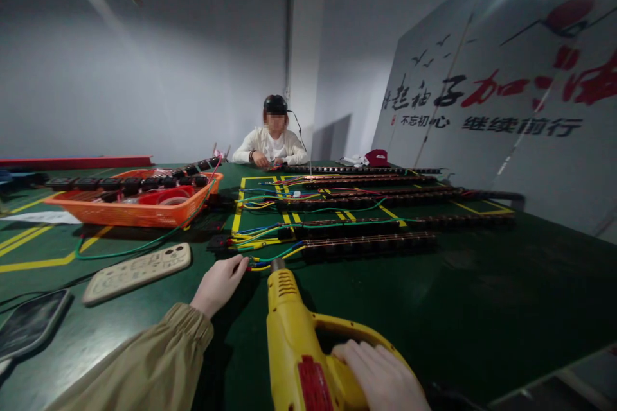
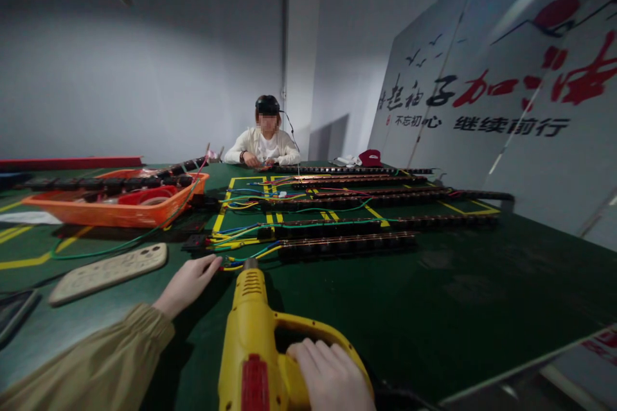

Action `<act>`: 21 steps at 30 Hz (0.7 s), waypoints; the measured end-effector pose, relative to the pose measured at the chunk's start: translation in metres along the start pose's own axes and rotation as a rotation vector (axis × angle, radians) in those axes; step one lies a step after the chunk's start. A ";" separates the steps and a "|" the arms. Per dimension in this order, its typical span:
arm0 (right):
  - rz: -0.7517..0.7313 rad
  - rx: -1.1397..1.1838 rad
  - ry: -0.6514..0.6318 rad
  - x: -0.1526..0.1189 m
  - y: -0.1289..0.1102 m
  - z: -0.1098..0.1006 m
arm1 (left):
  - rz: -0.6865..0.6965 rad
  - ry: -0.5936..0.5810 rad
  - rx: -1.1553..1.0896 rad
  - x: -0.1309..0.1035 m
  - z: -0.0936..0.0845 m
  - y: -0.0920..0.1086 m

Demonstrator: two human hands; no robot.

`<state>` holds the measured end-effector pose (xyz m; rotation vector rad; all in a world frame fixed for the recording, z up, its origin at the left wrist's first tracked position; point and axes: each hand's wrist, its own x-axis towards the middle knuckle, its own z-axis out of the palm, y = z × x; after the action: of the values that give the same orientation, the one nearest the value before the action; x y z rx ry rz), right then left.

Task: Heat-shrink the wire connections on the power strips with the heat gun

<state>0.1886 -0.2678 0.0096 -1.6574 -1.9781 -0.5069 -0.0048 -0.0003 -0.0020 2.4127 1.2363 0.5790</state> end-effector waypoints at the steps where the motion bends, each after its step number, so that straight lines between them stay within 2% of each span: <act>1: 0.009 -0.015 -0.004 -0.003 0.003 -0.001 | 0.000 -0.001 0.000 0.000 0.000 0.000; 6: 0.055 -0.155 -0.041 -0.014 0.012 -0.002 | -0.005 -0.002 0.008 0.000 -0.001 0.000; 11: 0.030 -0.356 0.104 -0.008 0.008 -0.007 | 0.011 -0.011 0.023 0.000 -0.001 0.001; 16: 0.053 -0.358 0.120 0.000 0.002 -0.009 | 0.010 -0.002 0.003 -0.001 -0.001 0.001; 21: -0.025 -0.379 0.072 -0.014 0.017 -0.002 | 0.014 0.012 -0.039 0.001 0.002 -0.001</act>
<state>0.2070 -0.2769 0.0026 -1.8037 -1.9390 -0.9874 -0.0042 0.0009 -0.0040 2.3911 1.2027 0.6174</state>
